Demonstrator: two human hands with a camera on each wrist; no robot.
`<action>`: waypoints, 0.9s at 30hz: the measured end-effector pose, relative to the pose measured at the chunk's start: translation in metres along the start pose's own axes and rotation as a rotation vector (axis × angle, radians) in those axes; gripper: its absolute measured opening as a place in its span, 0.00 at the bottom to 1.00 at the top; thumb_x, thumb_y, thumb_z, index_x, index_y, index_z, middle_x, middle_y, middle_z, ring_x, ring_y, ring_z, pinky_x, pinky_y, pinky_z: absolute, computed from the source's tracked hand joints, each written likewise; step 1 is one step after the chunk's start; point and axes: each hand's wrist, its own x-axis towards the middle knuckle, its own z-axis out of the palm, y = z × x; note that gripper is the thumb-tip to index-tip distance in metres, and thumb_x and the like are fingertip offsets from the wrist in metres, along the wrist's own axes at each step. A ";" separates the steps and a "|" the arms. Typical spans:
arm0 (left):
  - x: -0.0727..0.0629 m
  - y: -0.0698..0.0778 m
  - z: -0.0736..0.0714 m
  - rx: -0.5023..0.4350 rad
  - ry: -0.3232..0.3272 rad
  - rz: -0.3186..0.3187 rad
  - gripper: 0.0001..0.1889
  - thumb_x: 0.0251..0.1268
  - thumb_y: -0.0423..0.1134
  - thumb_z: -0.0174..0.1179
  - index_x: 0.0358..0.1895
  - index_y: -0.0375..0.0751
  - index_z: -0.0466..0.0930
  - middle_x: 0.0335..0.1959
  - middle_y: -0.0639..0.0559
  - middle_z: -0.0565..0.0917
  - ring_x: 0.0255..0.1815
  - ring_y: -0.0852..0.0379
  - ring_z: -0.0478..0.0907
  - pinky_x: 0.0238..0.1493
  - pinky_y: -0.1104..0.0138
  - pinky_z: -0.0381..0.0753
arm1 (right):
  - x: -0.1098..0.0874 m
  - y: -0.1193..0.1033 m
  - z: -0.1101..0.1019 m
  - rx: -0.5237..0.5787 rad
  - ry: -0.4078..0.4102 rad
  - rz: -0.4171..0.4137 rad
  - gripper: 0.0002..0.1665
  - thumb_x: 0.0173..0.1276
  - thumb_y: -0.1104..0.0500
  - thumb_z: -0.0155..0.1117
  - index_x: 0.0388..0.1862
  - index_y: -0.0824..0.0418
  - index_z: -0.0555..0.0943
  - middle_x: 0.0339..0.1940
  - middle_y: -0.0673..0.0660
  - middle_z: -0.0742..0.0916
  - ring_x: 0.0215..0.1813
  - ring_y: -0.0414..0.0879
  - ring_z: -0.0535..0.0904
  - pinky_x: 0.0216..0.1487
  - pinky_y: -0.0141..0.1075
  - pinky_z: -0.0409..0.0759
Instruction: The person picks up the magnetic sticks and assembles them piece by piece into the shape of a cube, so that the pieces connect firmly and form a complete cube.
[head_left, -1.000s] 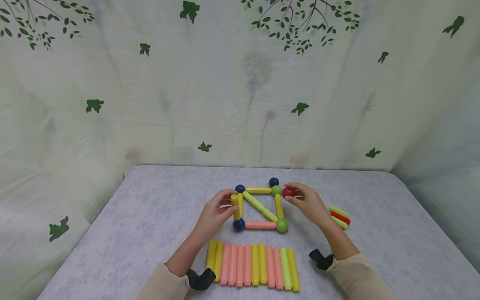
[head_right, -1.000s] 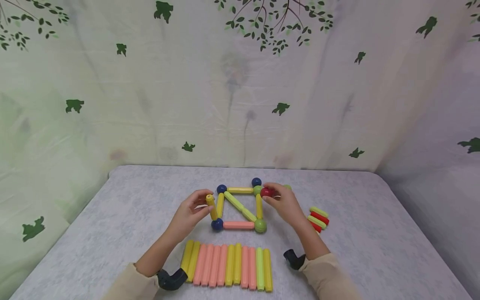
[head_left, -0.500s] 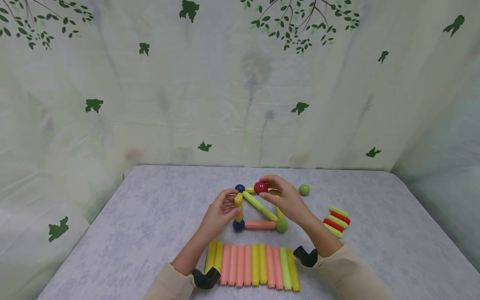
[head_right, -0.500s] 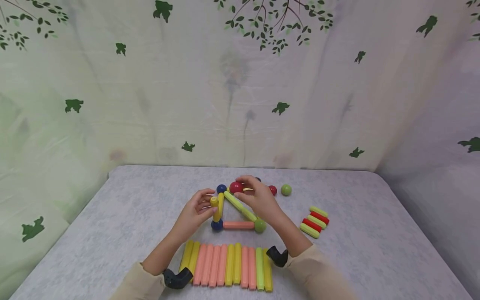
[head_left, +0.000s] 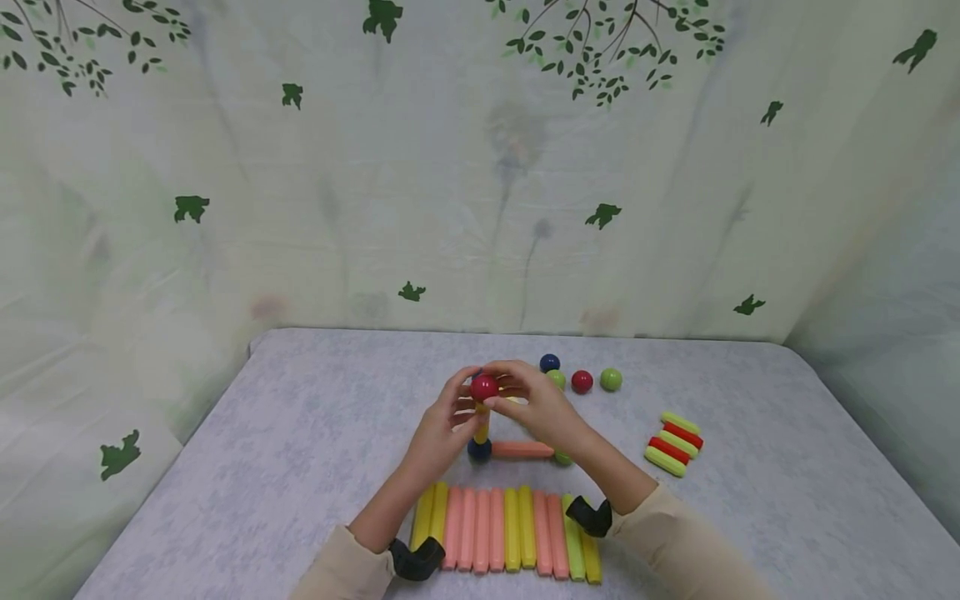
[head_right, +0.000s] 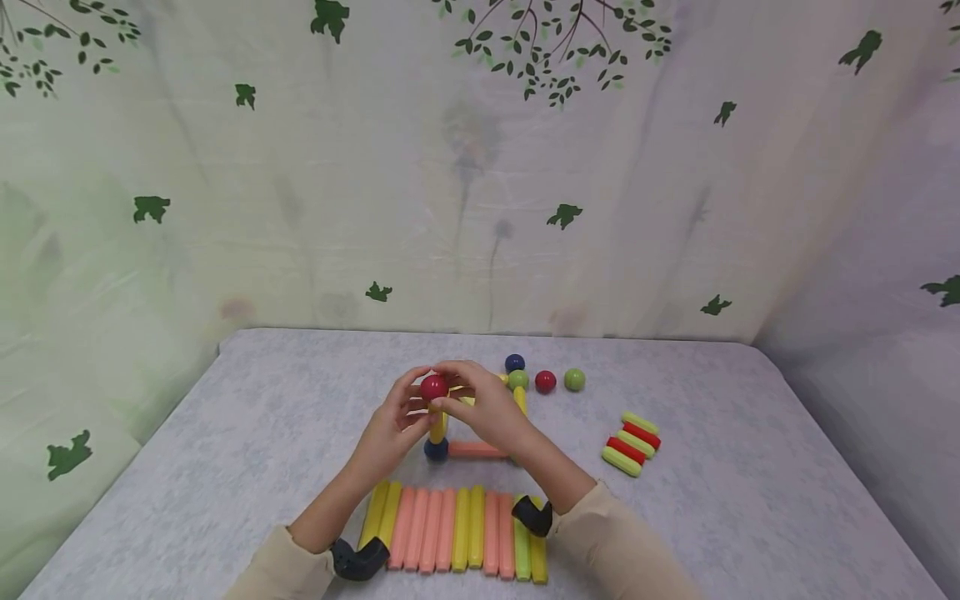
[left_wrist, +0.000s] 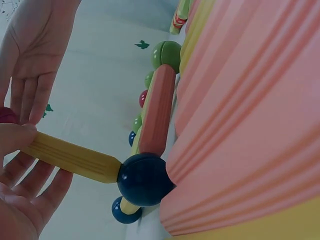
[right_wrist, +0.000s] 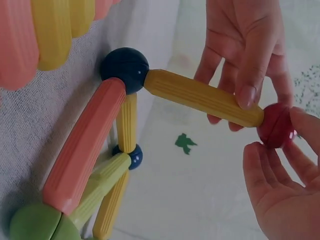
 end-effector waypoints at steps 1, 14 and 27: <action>0.000 0.001 0.000 0.018 0.002 0.005 0.30 0.56 0.23 0.57 0.63 0.38 0.59 0.45 0.39 0.75 0.45 0.45 0.74 0.44 0.58 0.76 | -0.002 0.000 -0.002 -0.003 0.004 0.005 0.26 0.59 0.65 0.63 0.57 0.65 0.70 0.52 0.60 0.77 0.50 0.51 0.75 0.51 0.42 0.73; -0.001 -0.001 -0.002 0.075 -0.005 -0.005 0.29 0.57 0.24 0.57 0.63 0.40 0.60 0.47 0.41 0.74 0.46 0.46 0.74 0.45 0.60 0.75 | -0.089 0.006 -0.036 -0.177 -0.036 0.230 0.32 0.57 0.52 0.66 0.60 0.54 0.68 0.54 0.56 0.74 0.50 0.53 0.73 0.48 0.47 0.72; 0.007 -0.031 0.000 0.025 0.017 -0.036 0.30 0.54 0.33 0.63 0.61 0.49 0.63 0.46 0.52 0.77 0.46 0.57 0.73 0.42 0.65 0.76 | -0.138 0.026 -0.023 -0.316 -0.244 0.625 0.32 0.53 0.58 0.68 0.57 0.62 0.68 0.38 0.55 0.72 0.34 0.46 0.68 0.28 0.36 0.71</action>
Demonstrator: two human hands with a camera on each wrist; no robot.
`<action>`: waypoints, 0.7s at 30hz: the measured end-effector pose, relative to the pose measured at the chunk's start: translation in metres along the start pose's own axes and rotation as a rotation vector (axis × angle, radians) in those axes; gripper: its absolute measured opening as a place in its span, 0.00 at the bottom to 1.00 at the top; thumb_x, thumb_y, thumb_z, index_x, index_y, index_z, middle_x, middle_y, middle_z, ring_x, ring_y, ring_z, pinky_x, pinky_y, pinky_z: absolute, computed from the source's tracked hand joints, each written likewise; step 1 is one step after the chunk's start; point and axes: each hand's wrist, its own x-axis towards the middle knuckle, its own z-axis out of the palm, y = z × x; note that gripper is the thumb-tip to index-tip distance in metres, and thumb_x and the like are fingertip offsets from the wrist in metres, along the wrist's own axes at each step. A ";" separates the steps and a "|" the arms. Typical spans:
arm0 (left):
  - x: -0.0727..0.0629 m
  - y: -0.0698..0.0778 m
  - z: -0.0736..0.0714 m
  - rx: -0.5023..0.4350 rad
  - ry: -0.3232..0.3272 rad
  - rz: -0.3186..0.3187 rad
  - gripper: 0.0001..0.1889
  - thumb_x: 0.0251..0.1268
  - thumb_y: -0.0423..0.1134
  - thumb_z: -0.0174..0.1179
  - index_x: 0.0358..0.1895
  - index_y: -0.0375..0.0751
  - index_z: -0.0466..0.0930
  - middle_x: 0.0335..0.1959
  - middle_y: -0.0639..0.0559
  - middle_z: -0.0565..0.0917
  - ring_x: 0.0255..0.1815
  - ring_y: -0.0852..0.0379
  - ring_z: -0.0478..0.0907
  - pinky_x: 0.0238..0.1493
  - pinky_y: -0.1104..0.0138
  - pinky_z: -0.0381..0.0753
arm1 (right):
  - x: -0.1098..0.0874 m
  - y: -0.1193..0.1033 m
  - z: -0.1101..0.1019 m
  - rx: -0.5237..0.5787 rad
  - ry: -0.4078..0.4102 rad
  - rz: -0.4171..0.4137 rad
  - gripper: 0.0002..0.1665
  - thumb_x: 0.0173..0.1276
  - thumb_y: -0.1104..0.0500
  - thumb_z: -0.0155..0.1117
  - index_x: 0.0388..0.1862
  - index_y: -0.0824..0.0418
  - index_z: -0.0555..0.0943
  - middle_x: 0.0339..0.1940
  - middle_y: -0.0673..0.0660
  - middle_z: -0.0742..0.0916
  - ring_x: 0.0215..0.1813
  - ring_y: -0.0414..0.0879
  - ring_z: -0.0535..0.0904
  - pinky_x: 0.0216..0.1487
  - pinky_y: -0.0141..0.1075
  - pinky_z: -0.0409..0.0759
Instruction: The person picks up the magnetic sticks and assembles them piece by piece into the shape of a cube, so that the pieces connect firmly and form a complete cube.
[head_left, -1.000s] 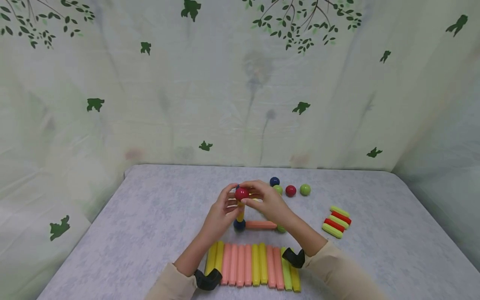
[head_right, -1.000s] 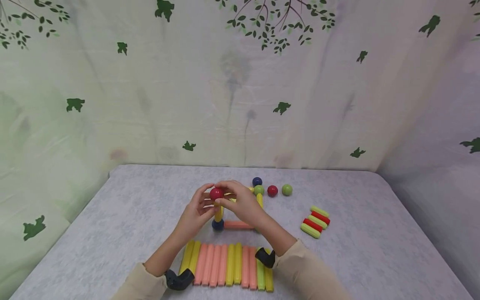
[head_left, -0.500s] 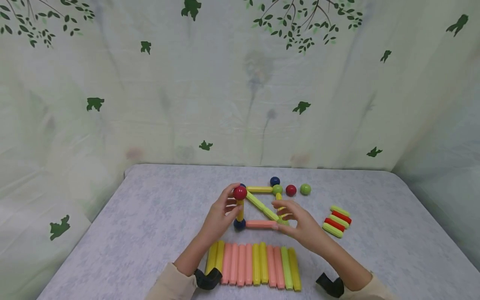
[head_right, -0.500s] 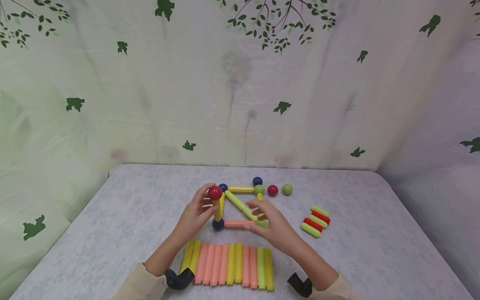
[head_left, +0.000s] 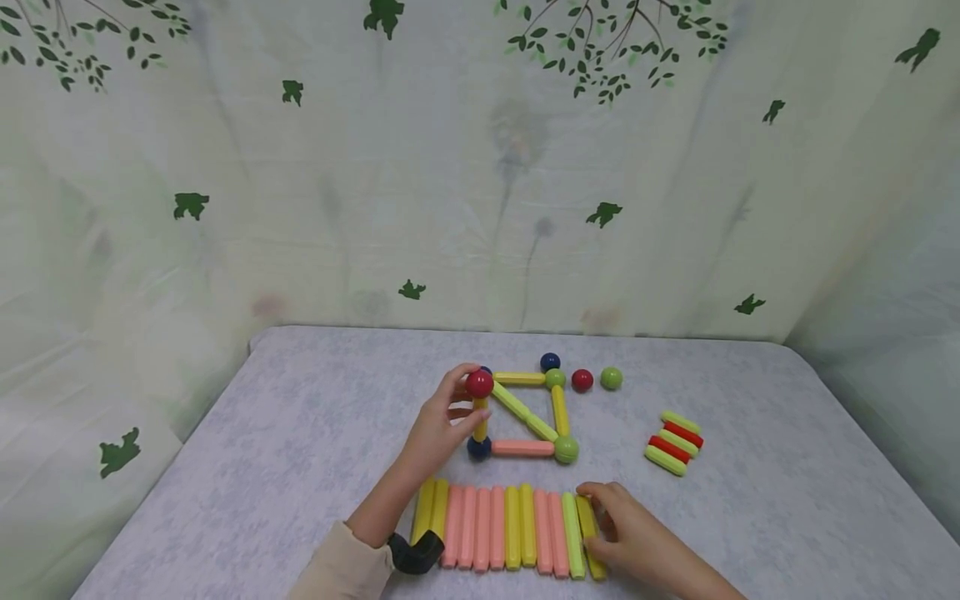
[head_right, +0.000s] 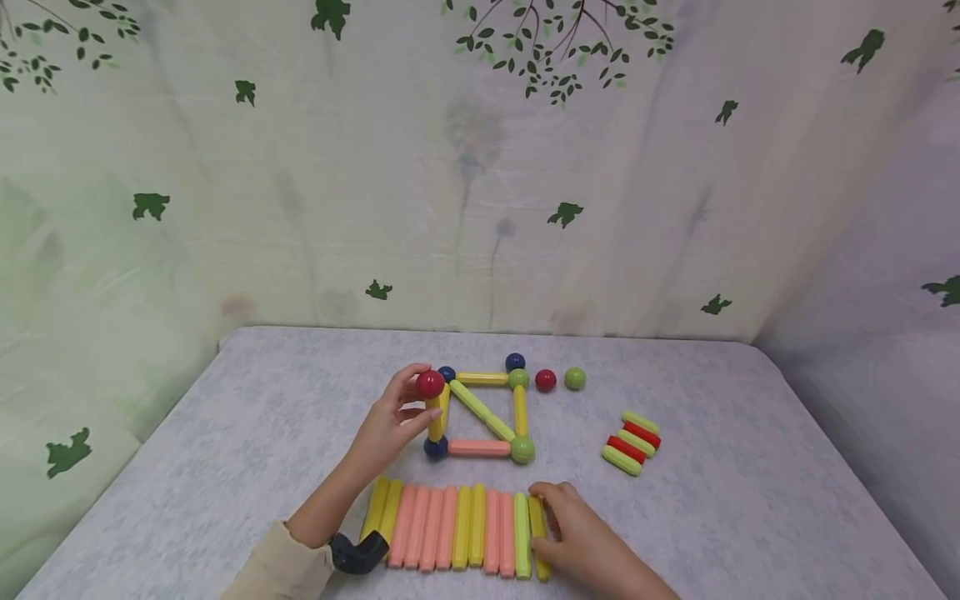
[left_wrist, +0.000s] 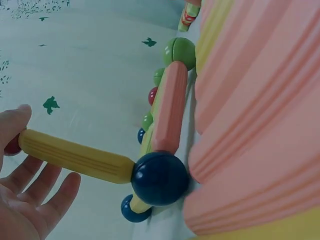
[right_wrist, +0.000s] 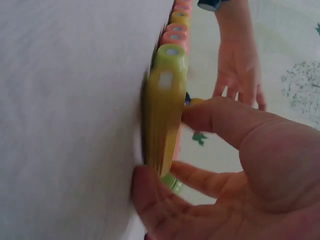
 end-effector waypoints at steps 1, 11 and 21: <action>0.000 0.001 0.000 -0.005 0.001 -0.006 0.29 0.54 0.35 0.63 0.61 0.49 0.63 0.46 0.53 0.76 0.46 0.57 0.73 0.43 0.64 0.76 | 0.001 -0.001 0.002 -0.026 0.002 0.014 0.31 0.53 0.59 0.67 0.57 0.62 0.68 0.36 0.55 0.71 0.33 0.46 0.68 0.27 0.36 0.70; 0.004 0.047 -0.007 -0.034 -0.006 -0.099 0.21 0.55 0.33 0.62 0.52 0.36 0.68 0.48 0.45 0.74 0.48 0.48 0.72 0.46 0.58 0.74 | 0.009 -0.019 -0.011 -0.169 0.124 0.037 0.28 0.54 0.65 0.65 0.55 0.60 0.70 0.32 0.51 0.77 0.28 0.43 0.69 0.26 0.36 0.71; 0.015 0.021 -0.011 -0.029 -0.048 -0.109 0.20 0.52 0.36 0.65 0.48 0.42 0.68 0.46 0.50 0.75 0.46 0.54 0.73 0.44 0.62 0.76 | 0.040 -0.049 -0.051 -0.032 0.366 -0.326 0.19 0.59 0.67 0.62 0.51 0.60 0.77 0.45 0.52 0.80 0.43 0.46 0.74 0.44 0.39 0.76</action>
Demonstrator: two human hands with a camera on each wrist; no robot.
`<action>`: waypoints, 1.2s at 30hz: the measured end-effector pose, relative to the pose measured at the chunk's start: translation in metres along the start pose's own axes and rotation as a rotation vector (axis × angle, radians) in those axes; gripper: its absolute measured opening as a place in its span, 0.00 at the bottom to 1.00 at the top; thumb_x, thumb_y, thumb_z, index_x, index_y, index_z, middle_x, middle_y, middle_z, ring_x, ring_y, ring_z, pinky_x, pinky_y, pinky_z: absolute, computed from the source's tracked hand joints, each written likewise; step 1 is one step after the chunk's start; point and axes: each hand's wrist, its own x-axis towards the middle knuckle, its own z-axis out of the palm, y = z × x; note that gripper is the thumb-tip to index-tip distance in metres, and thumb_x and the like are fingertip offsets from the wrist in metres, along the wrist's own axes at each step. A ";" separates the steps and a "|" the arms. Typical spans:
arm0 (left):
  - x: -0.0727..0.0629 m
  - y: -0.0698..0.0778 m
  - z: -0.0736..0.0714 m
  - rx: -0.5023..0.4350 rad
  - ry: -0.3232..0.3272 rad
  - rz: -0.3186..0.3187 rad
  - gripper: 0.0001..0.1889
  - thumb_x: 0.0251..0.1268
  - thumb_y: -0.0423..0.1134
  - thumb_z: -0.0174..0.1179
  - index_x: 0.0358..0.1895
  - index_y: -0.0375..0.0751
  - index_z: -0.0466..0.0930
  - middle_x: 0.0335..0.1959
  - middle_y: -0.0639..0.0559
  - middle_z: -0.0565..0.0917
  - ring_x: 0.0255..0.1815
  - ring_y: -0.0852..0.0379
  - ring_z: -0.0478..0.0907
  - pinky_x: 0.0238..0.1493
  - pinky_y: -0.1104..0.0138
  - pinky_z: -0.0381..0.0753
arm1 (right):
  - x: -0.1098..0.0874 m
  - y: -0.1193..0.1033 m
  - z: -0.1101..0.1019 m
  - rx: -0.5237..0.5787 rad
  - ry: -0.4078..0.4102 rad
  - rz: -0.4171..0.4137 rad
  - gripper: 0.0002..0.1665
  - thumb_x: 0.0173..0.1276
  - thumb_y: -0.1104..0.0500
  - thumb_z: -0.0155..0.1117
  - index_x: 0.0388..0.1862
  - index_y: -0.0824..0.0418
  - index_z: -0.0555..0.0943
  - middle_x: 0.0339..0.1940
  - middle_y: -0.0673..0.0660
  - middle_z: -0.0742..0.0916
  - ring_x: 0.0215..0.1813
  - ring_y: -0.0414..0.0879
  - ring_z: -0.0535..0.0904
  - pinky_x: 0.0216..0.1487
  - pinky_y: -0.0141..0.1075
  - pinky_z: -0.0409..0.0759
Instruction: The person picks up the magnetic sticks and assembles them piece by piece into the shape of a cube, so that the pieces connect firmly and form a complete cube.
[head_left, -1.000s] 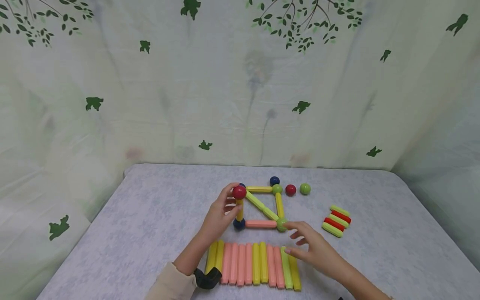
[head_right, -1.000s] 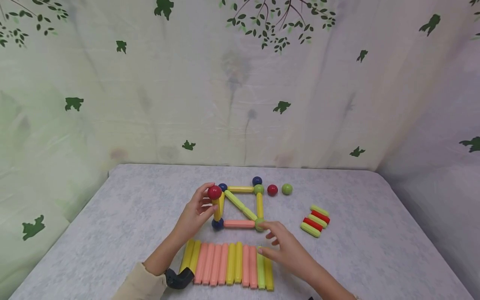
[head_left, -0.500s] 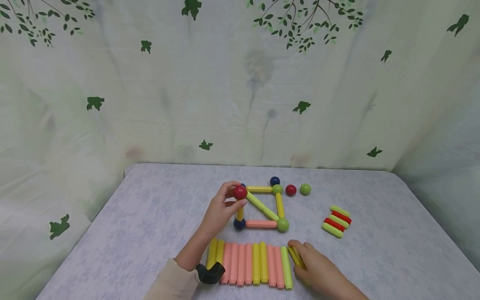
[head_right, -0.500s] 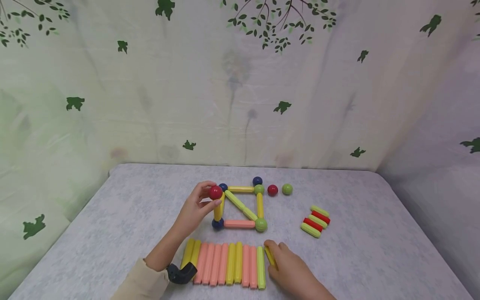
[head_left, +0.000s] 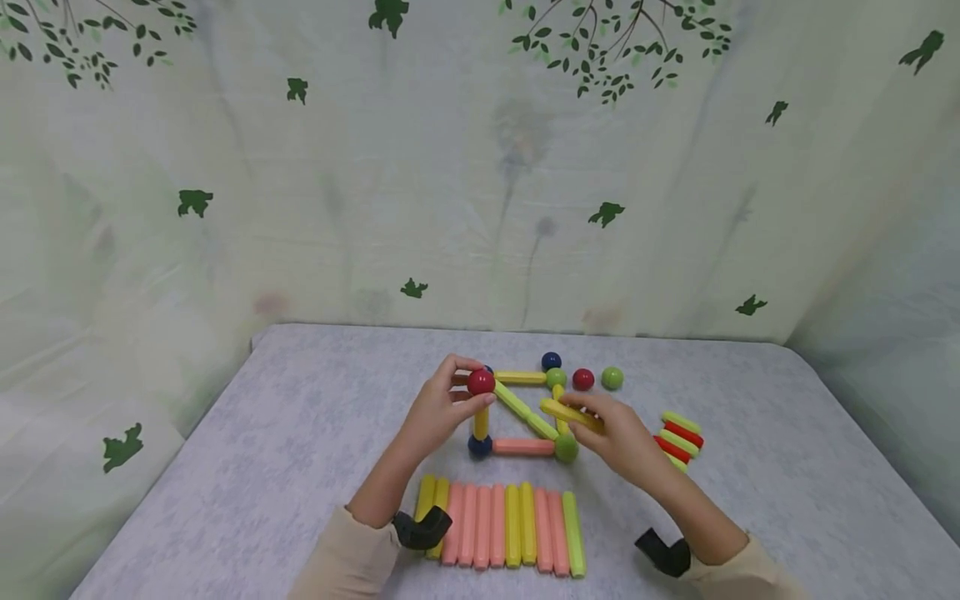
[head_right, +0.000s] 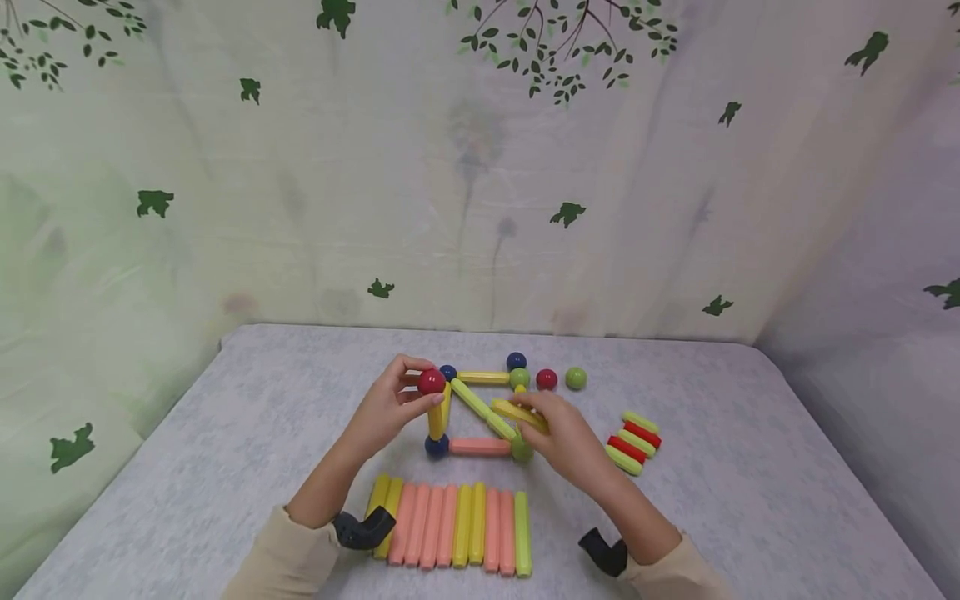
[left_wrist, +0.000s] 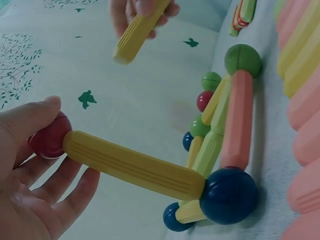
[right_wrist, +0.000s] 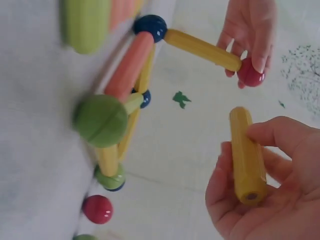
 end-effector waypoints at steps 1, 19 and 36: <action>0.001 0.000 0.000 0.002 -0.006 0.002 0.20 0.52 0.36 0.65 0.48 0.42 0.68 0.46 0.49 0.75 0.46 0.54 0.73 0.44 0.62 0.76 | 0.006 -0.002 -0.001 0.015 0.006 -0.032 0.20 0.59 0.67 0.62 0.52 0.60 0.76 0.46 0.53 0.79 0.45 0.46 0.74 0.45 0.39 0.76; 0.007 -0.001 0.005 0.019 -0.151 0.067 0.24 0.55 0.35 0.62 0.55 0.42 0.64 0.49 0.46 0.70 0.44 0.52 0.71 0.42 0.63 0.76 | 0.042 -0.018 0.004 0.148 -0.050 -0.236 0.15 0.60 0.66 0.61 0.48 0.59 0.78 0.45 0.52 0.81 0.45 0.44 0.75 0.44 0.37 0.75; 0.006 -0.006 0.011 0.054 -0.071 0.060 0.12 0.59 0.38 0.59 0.46 0.46 0.71 0.41 0.50 0.74 0.35 0.53 0.71 0.29 0.68 0.76 | 0.058 0.073 -0.036 0.156 0.064 0.036 0.28 0.64 0.52 0.58 0.60 0.61 0.68 0.58 0.62 0.73 0.58 0.57 0.65 0.55 0.52 0.66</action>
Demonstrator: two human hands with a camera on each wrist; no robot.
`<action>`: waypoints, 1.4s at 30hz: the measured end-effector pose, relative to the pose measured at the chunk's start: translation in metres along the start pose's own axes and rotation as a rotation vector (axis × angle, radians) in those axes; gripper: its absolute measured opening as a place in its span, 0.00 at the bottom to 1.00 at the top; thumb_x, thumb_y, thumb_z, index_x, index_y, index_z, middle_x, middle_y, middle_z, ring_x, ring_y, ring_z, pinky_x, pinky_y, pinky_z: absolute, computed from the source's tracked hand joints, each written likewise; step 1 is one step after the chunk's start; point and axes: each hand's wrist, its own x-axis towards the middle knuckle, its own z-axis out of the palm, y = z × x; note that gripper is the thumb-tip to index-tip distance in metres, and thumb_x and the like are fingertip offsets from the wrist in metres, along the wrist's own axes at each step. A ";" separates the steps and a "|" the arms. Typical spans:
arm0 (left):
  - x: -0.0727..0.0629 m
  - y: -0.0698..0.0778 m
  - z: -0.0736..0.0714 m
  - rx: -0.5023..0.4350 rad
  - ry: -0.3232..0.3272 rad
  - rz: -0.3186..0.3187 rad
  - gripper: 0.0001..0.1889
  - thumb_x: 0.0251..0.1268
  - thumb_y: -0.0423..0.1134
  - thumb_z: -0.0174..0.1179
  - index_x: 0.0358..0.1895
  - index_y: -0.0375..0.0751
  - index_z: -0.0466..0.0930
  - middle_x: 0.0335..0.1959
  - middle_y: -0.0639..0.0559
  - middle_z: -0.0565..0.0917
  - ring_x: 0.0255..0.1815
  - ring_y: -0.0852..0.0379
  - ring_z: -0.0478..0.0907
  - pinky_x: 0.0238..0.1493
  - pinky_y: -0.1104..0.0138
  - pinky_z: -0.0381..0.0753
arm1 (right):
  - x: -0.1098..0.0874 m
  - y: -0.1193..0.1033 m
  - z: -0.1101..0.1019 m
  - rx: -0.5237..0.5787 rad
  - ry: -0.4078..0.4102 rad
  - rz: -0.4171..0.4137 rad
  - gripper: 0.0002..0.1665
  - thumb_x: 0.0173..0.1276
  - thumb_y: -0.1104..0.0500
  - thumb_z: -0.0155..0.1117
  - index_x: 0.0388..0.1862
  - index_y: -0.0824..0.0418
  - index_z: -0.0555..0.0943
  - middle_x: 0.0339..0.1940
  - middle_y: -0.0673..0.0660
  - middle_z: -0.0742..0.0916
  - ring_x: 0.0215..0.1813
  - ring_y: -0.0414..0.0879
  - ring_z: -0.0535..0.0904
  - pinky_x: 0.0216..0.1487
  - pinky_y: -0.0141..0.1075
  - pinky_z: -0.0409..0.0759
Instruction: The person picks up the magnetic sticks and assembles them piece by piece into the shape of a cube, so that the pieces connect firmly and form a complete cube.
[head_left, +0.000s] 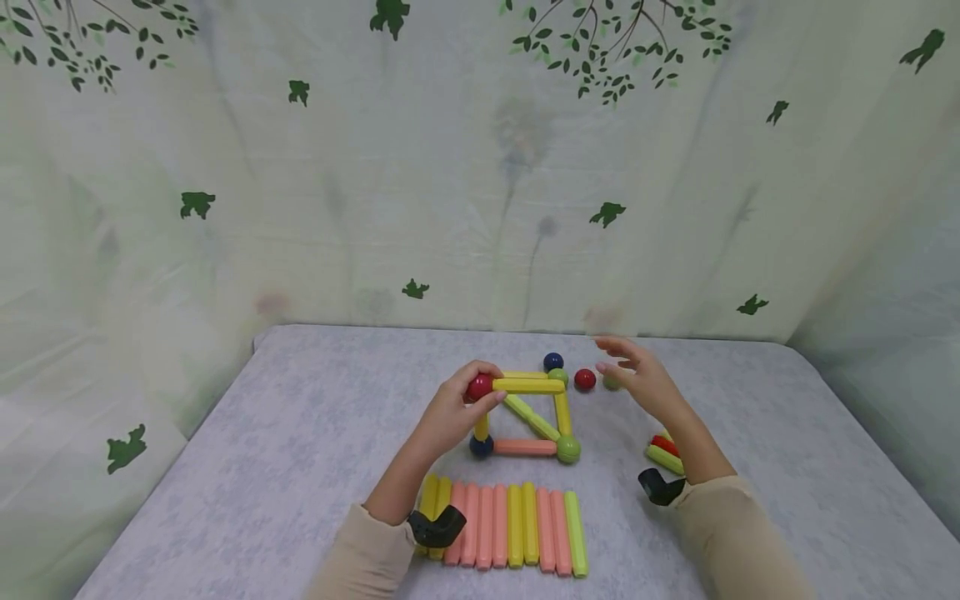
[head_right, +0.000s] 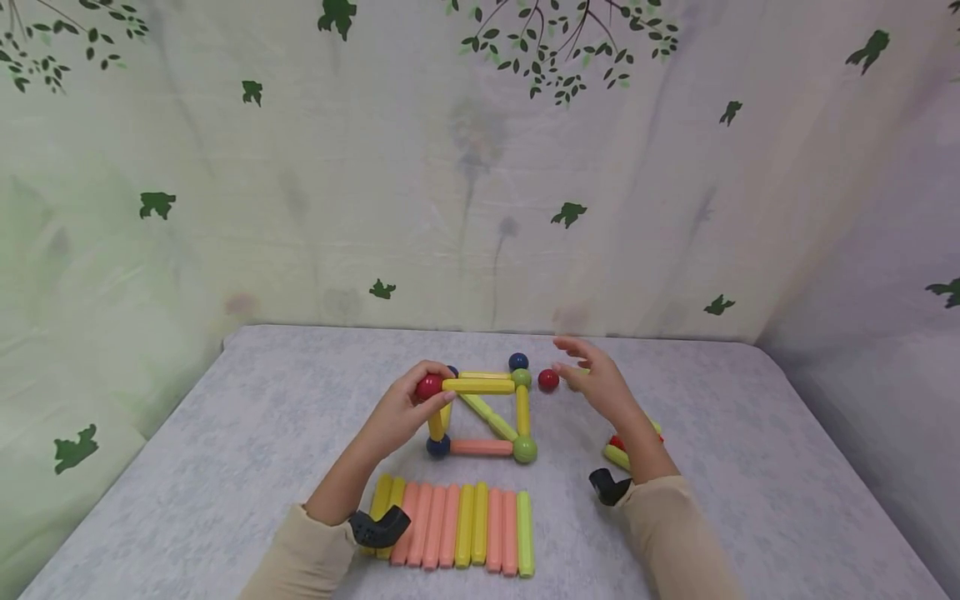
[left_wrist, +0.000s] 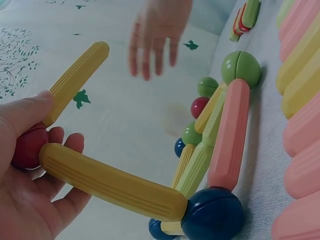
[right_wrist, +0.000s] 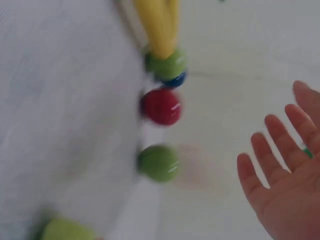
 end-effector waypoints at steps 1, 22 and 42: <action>0.000 0.000 0.001 0.001 0.003 0.003 0.12 0.60 0.38 0.59 0.46 0.46 0.71 0.42 0.50 0.74 0.35 0.53 0.71 0.29 0.68 0.76 | 0.002 0.008 -0.002 -0.030 -0.005 0.029 0.28 0.64 0.53 0.58 0.61 0.62 0.67 0.59 0.63 0.72 0.59 0.59 0.64 0.56 0.53 0.64; 0.000 -0.002 0.005 -0.028 0.023 0.018 0.13 0.60 0.36 0.59 0.47 0.42 0.72 0.43 0.48 0.73 0.33 0.54 0.69 0.26 0.70 0.72 | -0.006 0.016 -0.004 -0.035 0.028 0.229 0.28 0.63 0.54 0.60 0.60 0.61 0.67 0.57 0.64 0.72 0.55 0.59 0.70 0.51 0.50 0.71; 0.001 -0.006 0.006 -0.074 0.030 0.015 0.16 0.58 0.36 0.61 0.49 0.44 0.72 0.46 0.47 0.73 0.36 0.53 0.70 0.30 0.69 0.76 | -0.044 -0.046 0.020 0.305 -0.043 -0.110 0.25 0.61 0.60 0.62 0.57 0.62 0.69 0.55 0.58 0.74 0.53 0.54 0.72 0.47 0.34 0.75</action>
